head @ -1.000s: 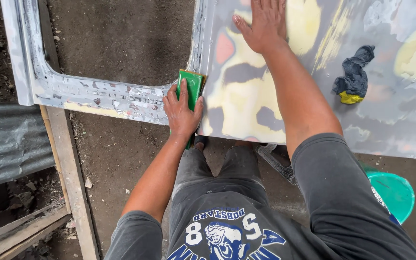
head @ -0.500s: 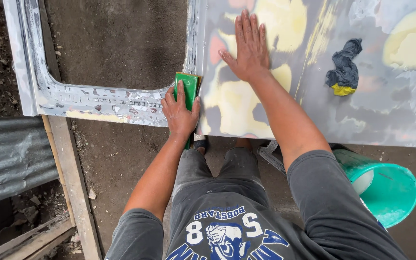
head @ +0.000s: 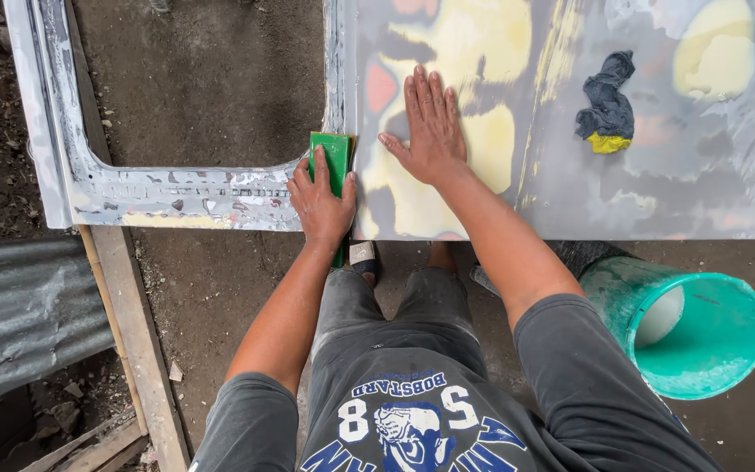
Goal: The person sands a large, flat, metallic car part using a green sanding block and a cloth. They repeatedly rub the surface, occasionally dipping the cloth into a green bucket of water to wipe the area.
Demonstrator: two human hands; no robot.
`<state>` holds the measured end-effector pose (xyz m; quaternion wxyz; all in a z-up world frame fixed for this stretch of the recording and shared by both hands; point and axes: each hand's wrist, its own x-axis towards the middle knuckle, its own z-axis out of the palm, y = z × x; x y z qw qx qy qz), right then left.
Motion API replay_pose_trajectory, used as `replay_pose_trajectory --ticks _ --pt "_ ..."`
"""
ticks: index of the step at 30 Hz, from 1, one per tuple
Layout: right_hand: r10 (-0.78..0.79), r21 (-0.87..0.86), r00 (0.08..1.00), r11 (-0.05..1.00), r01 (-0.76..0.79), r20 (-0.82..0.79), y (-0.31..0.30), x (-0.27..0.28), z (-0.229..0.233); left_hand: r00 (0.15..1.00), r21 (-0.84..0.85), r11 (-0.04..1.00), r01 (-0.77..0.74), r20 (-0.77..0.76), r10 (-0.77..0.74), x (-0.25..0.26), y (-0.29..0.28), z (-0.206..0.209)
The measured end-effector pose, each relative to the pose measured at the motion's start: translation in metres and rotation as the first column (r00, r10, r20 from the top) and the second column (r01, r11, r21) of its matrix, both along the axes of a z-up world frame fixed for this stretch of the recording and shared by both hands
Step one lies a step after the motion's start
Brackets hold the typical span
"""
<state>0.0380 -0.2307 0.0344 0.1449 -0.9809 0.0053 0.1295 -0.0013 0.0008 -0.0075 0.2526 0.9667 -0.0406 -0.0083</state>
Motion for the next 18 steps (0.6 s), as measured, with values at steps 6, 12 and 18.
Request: replay_pose_trajectory --ticks 6,12,18 --pt "-0.001 0.014 1.000 1.000 0.001 -0.004 0.006 -0.016 0.001 1.000 -0.002 1.000 0.009 0.014 -0.009 0.000 0.000 0.001" --pt "0.017 -0.006 1.000 1.000 -0.017 0.005 0.012 -0.029 0.000 1.000 -0.002 1.000 0.009 -0.014 -0.009 0.000 0.000 0.005" --pt "0.047 0.007 0.997 0.999 -0.048 0.054 0.017 -0.051 -0.004 1.000 0.016 1.000 0.012 -0.029 -0.011 0.000 -0.001 0.007"
